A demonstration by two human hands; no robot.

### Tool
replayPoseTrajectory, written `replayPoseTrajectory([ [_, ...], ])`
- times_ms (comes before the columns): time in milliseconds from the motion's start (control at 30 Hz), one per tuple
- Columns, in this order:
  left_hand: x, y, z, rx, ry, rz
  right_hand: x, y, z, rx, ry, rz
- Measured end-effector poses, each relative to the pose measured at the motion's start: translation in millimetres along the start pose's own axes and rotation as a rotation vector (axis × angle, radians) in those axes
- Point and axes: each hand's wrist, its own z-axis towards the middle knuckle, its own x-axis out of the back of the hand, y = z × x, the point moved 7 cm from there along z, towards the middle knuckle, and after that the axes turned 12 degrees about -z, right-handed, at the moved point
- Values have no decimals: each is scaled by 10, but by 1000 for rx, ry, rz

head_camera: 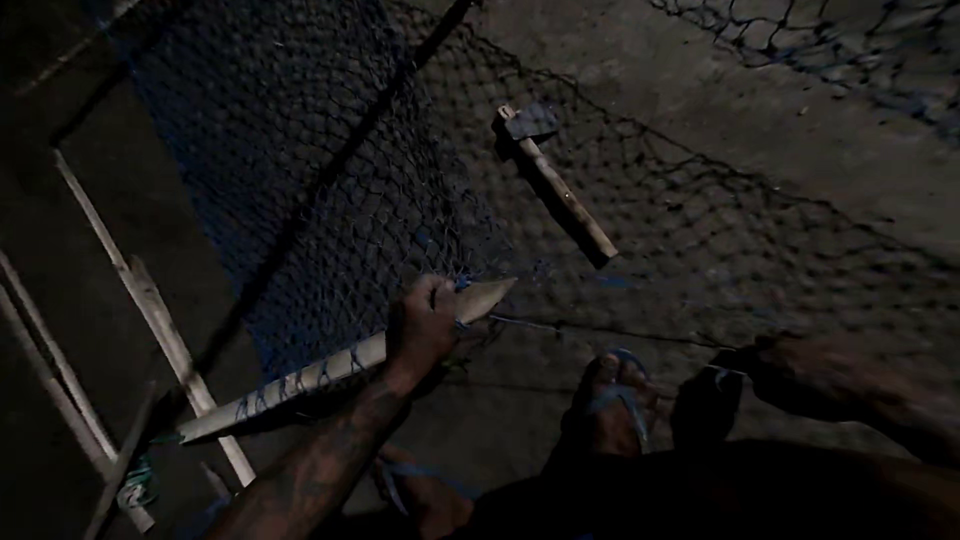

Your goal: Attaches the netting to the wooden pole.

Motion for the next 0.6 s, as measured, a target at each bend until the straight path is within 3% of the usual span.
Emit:
replayPoseTrajectory([
  [67, -44, -37, 5, -8, -25, -4, 12, -48, -46, 35, -13, 86],
  [167, -68, -22, 6, 31, -74, -22, 352, -193, -136, 171, 129, 458],
  [267, -128, -22, 6, 105, -112, -38, 1214, -676, -229, 335, 547, 644],
  [333, -191, -34, -8, 148, -146, -43, 1644, -1125, -131, 456, 716, 718],
  [467, -257, -40, -88, 147, -150, -75, 1973, -1975, 269, 648, 540, 923],
  [533, -259, -33, -113, 136, -136, -84, 2011, -2214, 336, 729, 468, 1124],
  [600, -237, -28, -119, 112, -122, -83, 1986, -2292, 287, 764, 511, 1191],
])
